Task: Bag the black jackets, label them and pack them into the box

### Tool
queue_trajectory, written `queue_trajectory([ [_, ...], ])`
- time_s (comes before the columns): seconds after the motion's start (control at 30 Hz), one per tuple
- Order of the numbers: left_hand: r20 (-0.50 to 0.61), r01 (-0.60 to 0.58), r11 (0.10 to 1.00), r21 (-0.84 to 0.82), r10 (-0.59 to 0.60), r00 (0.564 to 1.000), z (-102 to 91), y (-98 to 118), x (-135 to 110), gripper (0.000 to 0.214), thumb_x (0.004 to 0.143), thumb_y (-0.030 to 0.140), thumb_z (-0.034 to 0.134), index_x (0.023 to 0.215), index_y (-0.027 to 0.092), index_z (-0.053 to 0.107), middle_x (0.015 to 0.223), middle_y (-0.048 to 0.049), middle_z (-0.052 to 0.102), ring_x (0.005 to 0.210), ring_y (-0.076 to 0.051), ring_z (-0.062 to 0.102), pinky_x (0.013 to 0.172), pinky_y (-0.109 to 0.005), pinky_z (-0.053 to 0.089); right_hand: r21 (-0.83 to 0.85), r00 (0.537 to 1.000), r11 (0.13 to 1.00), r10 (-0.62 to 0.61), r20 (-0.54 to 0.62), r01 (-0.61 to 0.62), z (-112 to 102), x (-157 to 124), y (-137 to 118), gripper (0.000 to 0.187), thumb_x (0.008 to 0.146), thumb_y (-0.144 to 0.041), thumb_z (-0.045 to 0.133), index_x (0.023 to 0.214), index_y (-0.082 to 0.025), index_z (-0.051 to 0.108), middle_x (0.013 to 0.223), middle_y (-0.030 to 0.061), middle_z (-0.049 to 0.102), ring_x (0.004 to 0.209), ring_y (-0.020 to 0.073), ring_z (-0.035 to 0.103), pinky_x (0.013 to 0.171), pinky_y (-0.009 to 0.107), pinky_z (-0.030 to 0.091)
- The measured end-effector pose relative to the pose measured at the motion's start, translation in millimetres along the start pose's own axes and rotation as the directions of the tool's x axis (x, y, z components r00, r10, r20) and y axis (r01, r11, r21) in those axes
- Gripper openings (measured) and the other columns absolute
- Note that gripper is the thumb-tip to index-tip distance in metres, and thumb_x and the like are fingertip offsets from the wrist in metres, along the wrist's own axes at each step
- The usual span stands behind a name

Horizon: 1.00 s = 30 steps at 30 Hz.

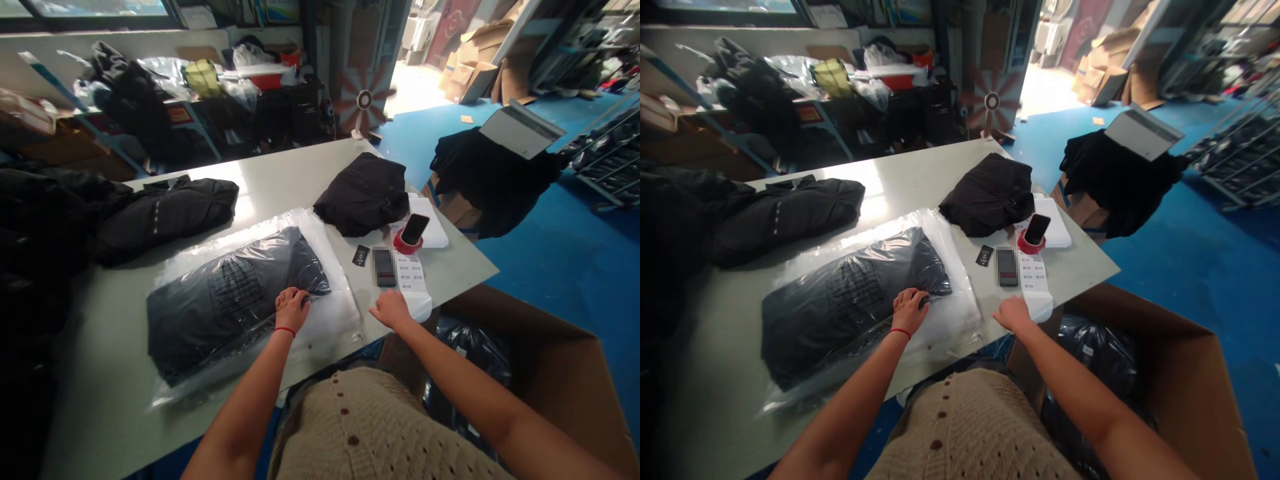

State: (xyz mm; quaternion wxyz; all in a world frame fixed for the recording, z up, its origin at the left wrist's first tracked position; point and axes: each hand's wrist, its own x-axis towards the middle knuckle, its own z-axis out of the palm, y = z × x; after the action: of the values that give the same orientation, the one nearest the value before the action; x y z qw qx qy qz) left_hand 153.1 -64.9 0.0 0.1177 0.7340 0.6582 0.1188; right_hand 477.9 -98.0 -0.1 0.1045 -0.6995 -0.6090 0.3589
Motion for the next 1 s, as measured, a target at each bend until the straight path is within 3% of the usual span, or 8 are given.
queue_trajectory([
  [0.1,0.001,0.039,0.999,-0.014,-0.039,0.999,-0.9,1.6,2.5,0.018,0.083,0.031,0.060,0.097,0.027,0.072,0.110,-0.0077,0.058,0.110,-0.025,0.047,0.094,-0.040,0.037,-0.288,0.959,0.932,-0.262,-0.112,0.221,7.8,24.2,-30.0,0.028,0.071,-0.047,0.071,0.085,-0.023,0.072,0.103,0.0119,0.066,0.110,0.0307,0.050,0.097,0.045,0.033],
  [0.2,0.013,0.061,0.998,-0.031,-0.061,0.998,-3.6,2.1,3.2,0.015,0.083,0.030,0.060,0.090,0.027,0.072,0.108,-0.0068,0.058,0.108,-0.024,0.047,0.093,-0.039,0.037,-0.292,0.906,0.872,-0.421,-0.041,0.392,24.2,48.5,-53.6,0.048,0.073,-0.041,0.073,0.119,-0.030,0.064,0.134,0.0083,0.054,0.125,0.0294,0.041,0.106,0.047,0.024],
  [0.33,0.040,0.077,0.996,-0.043,-0.075,0.996,-7.7,1.6,4.0,0.016,0.085,0.031,0.058,0.089,0.028,0.072,0.107,-0.0060,0.059,0.106,-0.024,0.049,0.092,-0.039,0.038,-0.117,0.898,0.890,-0.436,0.058,0.440,42.7,75.8,-63.5,0.016,0.086,-0.036,0.060,0.089,-0.031,0.074,0.130,0.0014,0.059,0.127,0.0255,0.041,0.105,0.043,0.025],
  [0.43,0.068,0.105,0.994,-0.042,-0.102,0.992,-9.3,3.2,7.0,0.017,0.085,0.034,0.057,0.087,0.027,0.073,0.106,-0.0062,0.060,0.104,-0.024,0.050,0.091,-0.039,0.039,-0.078,0.914,0.911,-0.400,0.072,0.405,46.3,92.1,-66.1,0.024,0.089,-0.036,0.056,0.076,-0.029,0.075,0.115,0.0012,0.066,0.114,0.0218,0.050,0.100,0.038,0.029],
  [0.6,0.086,0.217,0.975,0.041,-0.219,0.972,-7.9,12.5,15.3,0.022,0.085,0.042,0.058,0.082,0.023,0.069,0.099,-0.0077,0.060,0.101,-0.025,0.051,0.087,-0.039,0.038,-0.205,0.946,0.926,-0.324,0.006,0.318,46.7,109.0,-76.6,0.032,0.081,-0.050,0.065,0.063,-0.024,0.071,0.095,0.0061,0.067,0.100,0.0241,0.050,0.092,0.037,0.033],
  [0.73,0.072,0.306,0.945,0.115,-0.315,0.946,-4.8,19.3,21.6,0.022,0.083,0.040,0.061,0.091,0.020,0.062,0.096,-0.0069,0.059,0.098,-0.024,0.051,0.085,-0.037,0.037,-0.258,0.956,0.931,-0.286,-0.071,0.259,48.7,114.8,-86.3,0.031,0.074,-0.053,0.071,0.078,-0.023,0.072,0.096,0.0098,0.062,0.101,0.0278,0.047,0.091,0.039,0.031],
  [0.83,0.079,0.340,0.932,0.125,-0.351,0.933,-4.0,21.0,25.3,0.023,0.082,0.038,0.063,0.096,0.020,0.058,0.096,-0.0069,0.059,0.099,-0.025,0.051,0.086,-0.037,0.037,-0.239,0.953,0.929,-0.301,-0.045,0.282,50.2,117.3,-92.7,0.033,0.074,-0.048,0.072,0.098,-0.024,0.072,0.104,0.0109,0.060,0.105,0.0293,0.046,0.093,0.041,0.030],
  [1.0,0.038,0.260,0.962,0.079,-0.264,0.964,-4.1,20.5,15.3,0.029,0.083,0.035,0.059,0.108,0.020,0.060,0.107,-0.0099,0.060,0.105,-0.026,0.051,0.093,-0.040,0.037,-0.140,0.948,0.938,-0.312,0.056,0.317,49.3,124.7,-104.1,0.011,0.076,-0.033,0.067,0.078,-0.023,0.072,0.098,0.0072,0.063,0.101,0.0259,0.049,0.090,0.038,0.032],
])
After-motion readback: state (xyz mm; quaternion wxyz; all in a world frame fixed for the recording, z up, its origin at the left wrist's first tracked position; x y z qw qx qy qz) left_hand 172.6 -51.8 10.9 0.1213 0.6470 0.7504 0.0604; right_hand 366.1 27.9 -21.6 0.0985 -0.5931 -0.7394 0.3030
